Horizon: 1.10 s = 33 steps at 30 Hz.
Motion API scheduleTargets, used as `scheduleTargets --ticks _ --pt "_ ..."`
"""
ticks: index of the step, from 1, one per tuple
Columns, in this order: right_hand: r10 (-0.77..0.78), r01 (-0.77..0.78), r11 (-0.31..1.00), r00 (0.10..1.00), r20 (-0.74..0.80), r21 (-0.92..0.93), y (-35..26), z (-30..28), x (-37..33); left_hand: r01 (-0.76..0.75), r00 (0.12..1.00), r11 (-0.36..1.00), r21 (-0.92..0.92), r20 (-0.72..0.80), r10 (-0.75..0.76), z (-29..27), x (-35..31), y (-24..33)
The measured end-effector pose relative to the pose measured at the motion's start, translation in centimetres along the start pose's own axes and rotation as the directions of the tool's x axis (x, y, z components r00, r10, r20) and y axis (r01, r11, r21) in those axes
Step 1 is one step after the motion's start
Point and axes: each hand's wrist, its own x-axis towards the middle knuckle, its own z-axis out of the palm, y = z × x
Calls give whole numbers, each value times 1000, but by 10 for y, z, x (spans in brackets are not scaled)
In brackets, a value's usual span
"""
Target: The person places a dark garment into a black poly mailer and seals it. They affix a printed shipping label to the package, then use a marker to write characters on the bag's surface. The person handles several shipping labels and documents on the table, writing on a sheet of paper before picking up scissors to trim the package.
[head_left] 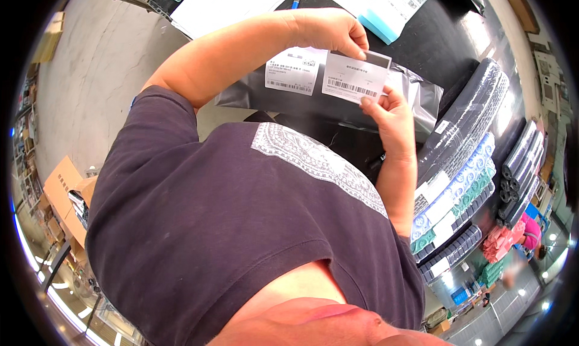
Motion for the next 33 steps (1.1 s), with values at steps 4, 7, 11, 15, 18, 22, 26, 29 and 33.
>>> scheduleTargets --ticks 4,7,11,15,18,22,26,29,33 --pt "-5 3 1000 993 -116 -15 26 14 -3 42 998 996 77 45 -46 11 11 -21" --pt "-39 21 993 988 -150 -117 36 16 1 40 999 990 133 30 -44 15 12 -28" --pt "-92 35 961 976 -200 -273 40 20 2 55 999 989 137 -10 -54 21 13 -35" --pt "-150 54 920 964 -221 -389 38 23 1 58 998 990 131 -23 -56 25 17 -40" --pt "-150 42 906 962 -228 -420 37 25 0 53 998 989 139 -23 -50 27 20 -45" --pt "-162 44 899 958 -237 -436 39 27 1 36 999 984 176 -28 -32 26 22 -45" --pt "-174 19 863 949 -261 -505 37 31 0 25 1000 981 192 -16 -22 24 21 -43" --pt "-188 -6 829 939 -288 -560 34 38 -1 36 999 980 197 -33 -30 26 25 -48" --pt "-203 -52 765 926 -318 -642 37 45 0 37 999 978 203 -28 -32 26 26 -50"
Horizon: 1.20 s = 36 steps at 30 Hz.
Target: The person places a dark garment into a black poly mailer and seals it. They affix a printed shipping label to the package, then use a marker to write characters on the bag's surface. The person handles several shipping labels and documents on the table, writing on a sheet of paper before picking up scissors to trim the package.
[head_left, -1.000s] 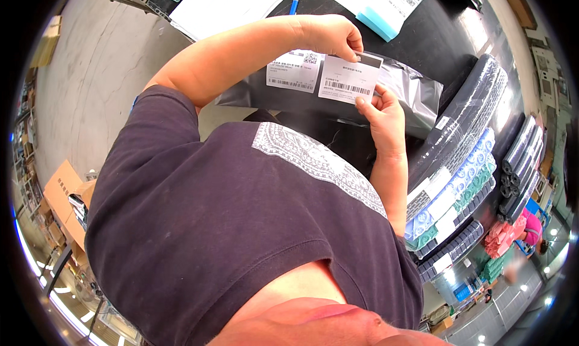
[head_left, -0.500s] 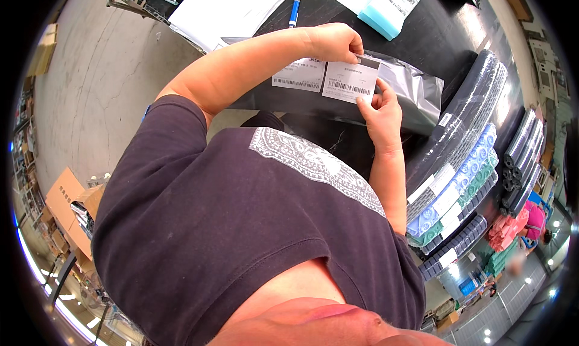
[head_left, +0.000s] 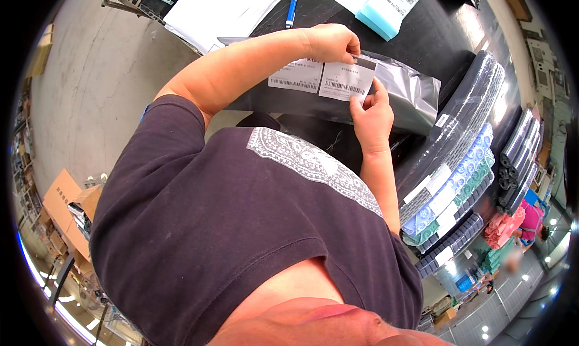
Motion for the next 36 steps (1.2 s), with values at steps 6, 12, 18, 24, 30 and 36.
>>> scheduleTargets --ticks 6,12,18,24,30,36 --pt "-23 19 903 1000 -5 -429 -9 -5 -3 -26 1000 993 115 4 26 -3 -6 7" --pt "-605 438 659 791 -86 -612 8 -10 5 -39 883 867 497 -388 262 15 -17 3" --pt "-768 652 569 639 -40 -501 9 -15 29 -167 620 710 684 -487 615 34 -61 1" --pt "-771 697 492 627 111 -522 17 -11 42 0 772 758 652 -482 414 71 -62 -16" --pt "-727 681 523 670 149 -512 26 -23 45 47 808 729 682 -455 374 65 -69 -22" --pt "-734 679 529 667 127 -508 34 -25 44 64 801 703 709 -456 387 71 -70 -19"
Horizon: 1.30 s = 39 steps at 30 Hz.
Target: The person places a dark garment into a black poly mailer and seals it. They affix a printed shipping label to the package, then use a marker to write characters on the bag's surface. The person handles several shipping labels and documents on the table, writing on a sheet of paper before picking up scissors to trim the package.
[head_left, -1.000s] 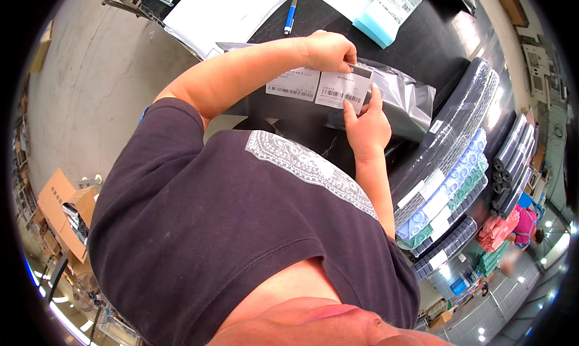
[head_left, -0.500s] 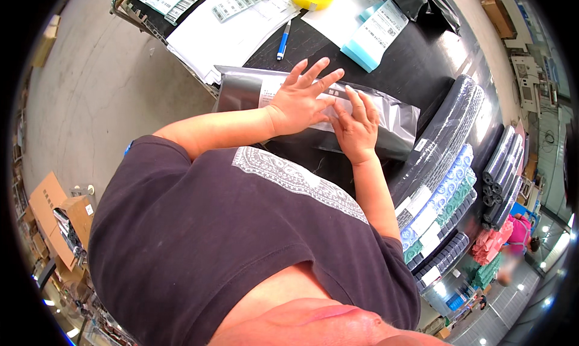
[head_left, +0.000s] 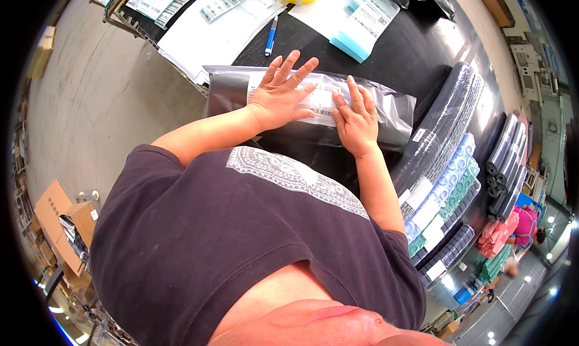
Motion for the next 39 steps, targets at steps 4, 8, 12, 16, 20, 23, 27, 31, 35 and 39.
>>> scheduleTargets --ticks 4,8,12,16,20,23,27,31,35,39 --pt "-16 16 1000 1000 -9 26 -1 -6 3 0 1000 1000 -31 26 1 0 -2 0" --pt "18 -34 998 970 241 62 -2 -7 10 -16 997 996 -86 71 23 -2 7 2" --pt "36 -60 995 965 259 85 5 -3 16 -3 992 1000 -28 127 6 -12 -5 -4" --pt "21 -27 997 997 80 69 15 12 11 -50 996 999 -10 -77 50 -9 -40 -39" --pt "107 -74 992 925 -365 103 0 7 -15 -11 1000 994 110 -27 14 -8 -66 -70" --pt "394 -349 918 757 -522 187 -19 11 -76 47 996 982 184 66 -61 -14 -45 -73" --pt "834 -857 508 465 -296 85 -29 3 -129 25 997 987 161 66 -36 -8 -31 -96" --pt "983 -980 172 176 44 96 -4 15 -134 37 996 983 177 79 -52 9 -19 -101" --pt "988 -965 17 56 143 261 5 21 -135 -107 988 987 123 -100 120 4 -9 -113" --pt "881 -399 -374 128 455 837 -62 -8 -132 -386 885 916 -110 -324 334 -8 -5 -121"
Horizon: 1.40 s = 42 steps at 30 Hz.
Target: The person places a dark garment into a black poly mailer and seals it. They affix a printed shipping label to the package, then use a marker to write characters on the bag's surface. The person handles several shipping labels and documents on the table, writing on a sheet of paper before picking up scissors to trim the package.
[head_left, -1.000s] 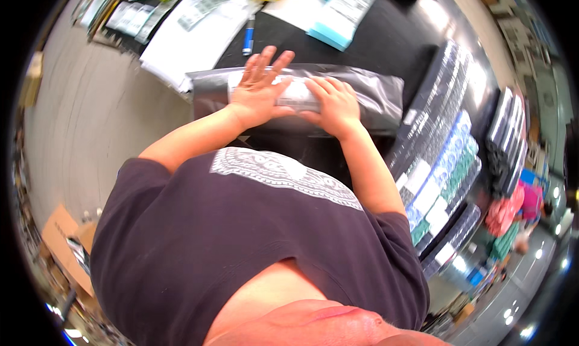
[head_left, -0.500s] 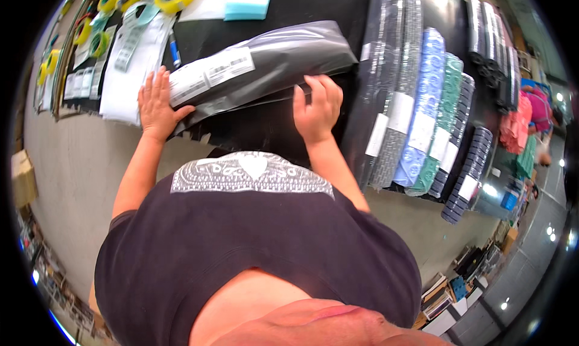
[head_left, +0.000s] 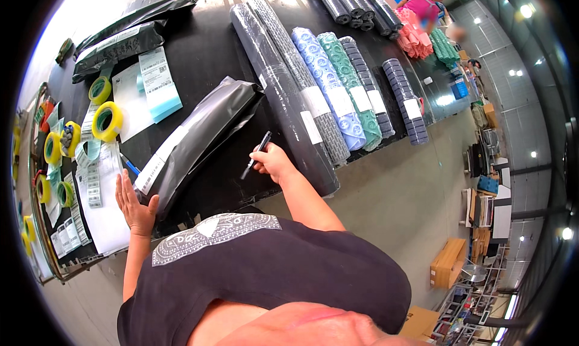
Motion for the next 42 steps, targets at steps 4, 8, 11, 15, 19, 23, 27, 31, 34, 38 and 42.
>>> scheduleTargets --ticks 4,8,11,15,19,23,27,31,34,38,42 --pt "-276 190 939 915 295 288 -12 65 -51 -9 999 956 -293 41 22 -28 18 21" --pt "-465 344 880 765 445 328 -27 130 -74 281 892 703 -653 448 60 -53 39 55" --pt "-555 523 825 683 476 213 -23 153 -80 247 820 741 -624 542 183 -58 48 63" --pt "-576 555 807 668 471 202 -17 158 -91 297 747 772 -561 641 178 -65 48 60" --pt "-582 615 782 664 470 99 -25 159 -98 321 722 800 -507 678 139 -74 51 60" --pt "-474 476 869 724 501 135 -29 158 -101 280 766 804 -525 627 143 -73 47 60" --pt "-504 461 861 716 483 214 -30 146 -88 346 715 806 -481 691 106 -70 50 59" --pt "-558 449 820 764 322 355 -31 145 -92 647 662 506 -570 750 -1 -54 42 57" --pt "-642 573 758 740 202 311 -24 140 -88 610 706 505 -611 709 4 -46 40 64" --pt "-438 412 896 758 484 165 -24 129 -97 252 789 715 -652 567 239 -53 52 86" --pt "-407 396 907 731 548 145 -35 114 -93 358 614 743 -565 742 268 -53 59 97"
